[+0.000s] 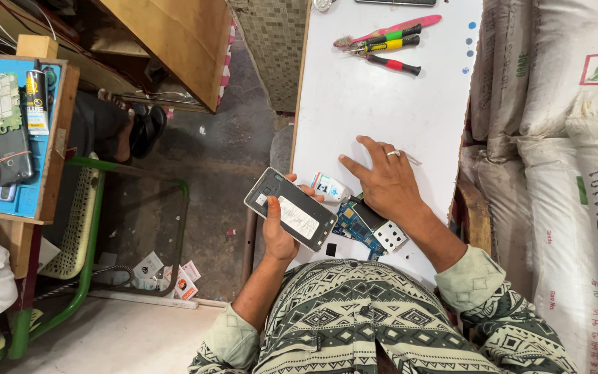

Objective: The person repairs a smartphone with a cracked screen at a workbench. They pry at the broken display with a small tool, peel the shattered glass off the frame, apply liquid from a small bottle onto the phone, brush the surface, and separate the mid-frame and internal components from the housing.

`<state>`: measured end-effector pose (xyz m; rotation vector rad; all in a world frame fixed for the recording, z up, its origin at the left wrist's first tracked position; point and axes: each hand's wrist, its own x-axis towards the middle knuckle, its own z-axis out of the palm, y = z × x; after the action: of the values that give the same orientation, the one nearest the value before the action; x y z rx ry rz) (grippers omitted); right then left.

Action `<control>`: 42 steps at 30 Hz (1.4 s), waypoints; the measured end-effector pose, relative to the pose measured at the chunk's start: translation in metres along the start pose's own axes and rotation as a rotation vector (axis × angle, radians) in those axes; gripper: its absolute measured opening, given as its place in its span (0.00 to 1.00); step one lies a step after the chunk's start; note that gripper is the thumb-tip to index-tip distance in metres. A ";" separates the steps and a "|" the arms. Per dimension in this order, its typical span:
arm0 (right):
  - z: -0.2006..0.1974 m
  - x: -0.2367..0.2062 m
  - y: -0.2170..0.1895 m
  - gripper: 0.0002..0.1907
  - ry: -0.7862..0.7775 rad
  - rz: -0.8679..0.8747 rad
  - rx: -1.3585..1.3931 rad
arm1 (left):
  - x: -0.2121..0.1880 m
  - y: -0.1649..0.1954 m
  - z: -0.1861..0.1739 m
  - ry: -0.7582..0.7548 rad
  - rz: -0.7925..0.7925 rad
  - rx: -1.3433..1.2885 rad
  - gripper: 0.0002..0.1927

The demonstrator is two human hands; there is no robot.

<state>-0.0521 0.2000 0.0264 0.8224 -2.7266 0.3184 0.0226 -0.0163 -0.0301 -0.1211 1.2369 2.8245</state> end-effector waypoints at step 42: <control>-0.029 -0.039 0.044 0.15 0.162 0.455 0.235 | 0.005 0.010 -0.015 0.112 0.005 0.021 0.37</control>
<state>-0.0398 0.2640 0.0349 0.1993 -2.7255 0.7737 0.0177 -0.0344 -0.0336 -0.2788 1.2888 2.8442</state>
